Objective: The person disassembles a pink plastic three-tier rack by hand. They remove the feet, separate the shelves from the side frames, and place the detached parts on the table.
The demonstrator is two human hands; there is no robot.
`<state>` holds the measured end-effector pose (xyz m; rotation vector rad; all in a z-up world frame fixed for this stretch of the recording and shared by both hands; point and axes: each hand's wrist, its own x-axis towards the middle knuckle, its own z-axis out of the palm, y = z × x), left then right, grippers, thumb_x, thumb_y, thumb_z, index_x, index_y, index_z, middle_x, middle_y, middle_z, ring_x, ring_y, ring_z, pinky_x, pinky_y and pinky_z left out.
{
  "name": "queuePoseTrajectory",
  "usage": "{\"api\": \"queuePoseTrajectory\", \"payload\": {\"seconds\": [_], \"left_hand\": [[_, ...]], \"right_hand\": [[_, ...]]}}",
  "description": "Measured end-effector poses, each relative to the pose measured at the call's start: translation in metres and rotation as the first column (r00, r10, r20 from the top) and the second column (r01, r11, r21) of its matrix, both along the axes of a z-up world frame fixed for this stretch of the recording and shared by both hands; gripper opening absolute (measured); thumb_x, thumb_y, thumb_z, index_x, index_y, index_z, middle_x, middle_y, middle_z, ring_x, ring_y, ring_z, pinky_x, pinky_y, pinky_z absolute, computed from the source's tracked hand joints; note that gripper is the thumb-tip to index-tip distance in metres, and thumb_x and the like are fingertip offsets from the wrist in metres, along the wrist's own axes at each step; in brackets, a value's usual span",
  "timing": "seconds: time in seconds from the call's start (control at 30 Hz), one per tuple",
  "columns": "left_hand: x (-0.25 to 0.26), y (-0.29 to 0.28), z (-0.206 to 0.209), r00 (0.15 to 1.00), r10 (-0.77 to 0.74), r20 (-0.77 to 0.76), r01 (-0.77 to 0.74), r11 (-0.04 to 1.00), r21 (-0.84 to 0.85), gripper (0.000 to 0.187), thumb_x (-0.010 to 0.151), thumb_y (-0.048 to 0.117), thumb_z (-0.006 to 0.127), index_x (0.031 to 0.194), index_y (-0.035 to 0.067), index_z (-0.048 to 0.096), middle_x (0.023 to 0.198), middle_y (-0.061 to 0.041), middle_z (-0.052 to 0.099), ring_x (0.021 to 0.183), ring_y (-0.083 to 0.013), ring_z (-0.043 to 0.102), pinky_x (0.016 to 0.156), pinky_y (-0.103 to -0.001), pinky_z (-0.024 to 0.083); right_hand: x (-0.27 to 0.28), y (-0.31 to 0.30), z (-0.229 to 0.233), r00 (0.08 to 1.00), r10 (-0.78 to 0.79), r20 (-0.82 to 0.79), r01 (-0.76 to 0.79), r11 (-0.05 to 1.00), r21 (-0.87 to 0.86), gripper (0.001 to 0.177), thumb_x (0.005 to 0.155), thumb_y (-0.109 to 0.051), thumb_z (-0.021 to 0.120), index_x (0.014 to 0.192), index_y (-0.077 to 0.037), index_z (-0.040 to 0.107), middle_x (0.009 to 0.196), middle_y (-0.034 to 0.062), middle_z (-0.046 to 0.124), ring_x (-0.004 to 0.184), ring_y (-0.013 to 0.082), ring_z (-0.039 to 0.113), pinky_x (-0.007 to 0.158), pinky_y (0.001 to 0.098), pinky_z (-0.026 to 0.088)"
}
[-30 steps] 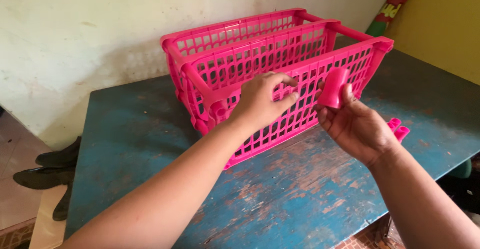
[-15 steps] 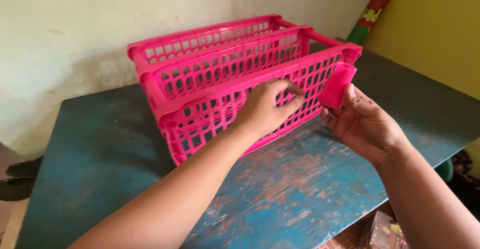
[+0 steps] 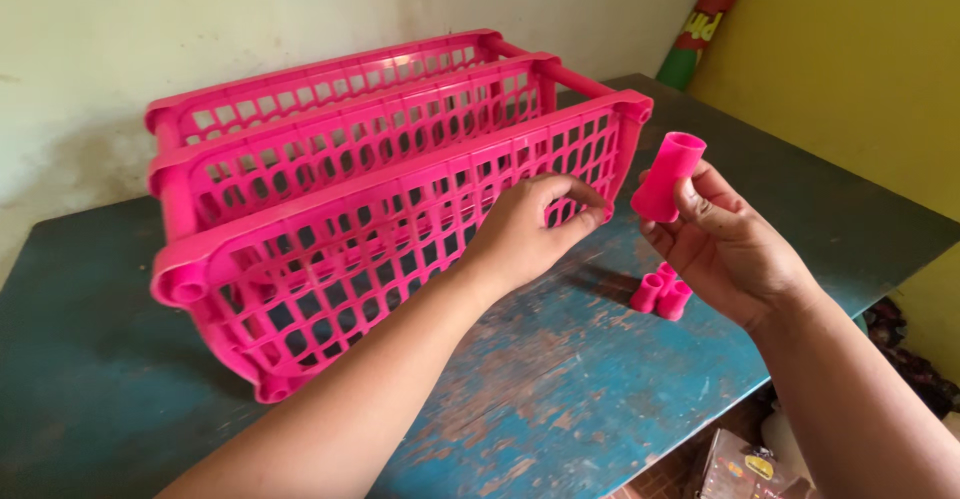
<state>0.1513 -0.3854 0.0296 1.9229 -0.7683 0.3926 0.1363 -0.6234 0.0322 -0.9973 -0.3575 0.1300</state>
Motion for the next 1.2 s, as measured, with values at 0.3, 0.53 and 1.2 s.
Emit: {"api": "queuePoseTrajectory", "payload": {"seconds": [0.3,0.53,1.2], "left_hand": [[0.023,-0.045,-0.026,0.999,0.006,-0.032,-0.006,1.000,0.010,0.022,0.093,0.028,0.072,0.104,0.010,0.075,0.108,-0.008,0.077,0.108,-0.0238,0.073,0.096,-0.037,0.052],[0.032,-0.058,-0.048,0.994,-0.025,-0.109,0.030,0.999,0.044,0.019,0.091,0.023,0.072,0.105,0.010,0.075,0.109,-0.009,0.077,0.106,-0.0244,0.074,0.095,-0.037,0.054],[0.032,-0.071,-0.077,0.956,0.091,-0.277,-0.070,0.994,0.087,0.020,0.088,0.018,0.073,0.107,0.011,0.074,0.105,-0.005,0.077,0.087,-0.0194,0.071,0.075,-0.034,0.053]], "right_hand": [[0.028,-0.050,-0.022,0.978,-0.202,-0.045,0.184,0.948,-0.260,0.046,0.094,-0.019,0.064,0.140,-0.015,0.060,0.119,-0.0026,0.068,0.109,0.0117,0.064,0.097,0.0334,0.049],[0.058,-0.095,-0.066,0.937,-0.346,0.056,0.317,0.767,-0.558,0.050,0.090,-0.019,0.072,0.138,-0.012,0.064,0.118,0.0031,0.073,0.109,0.0133,0.064,0.096,0.0306,0.045],[0.085,-0.102,-0.215,0.885,-0.344,0.314,0.343,0.026,-0.939,0.054,0.067,-0.021,0.088,0.117,-0.012,0.071,0.093,0.0141,0.079,0.087,0.0293,0.078,0.081,0.0406,0.061]]}}
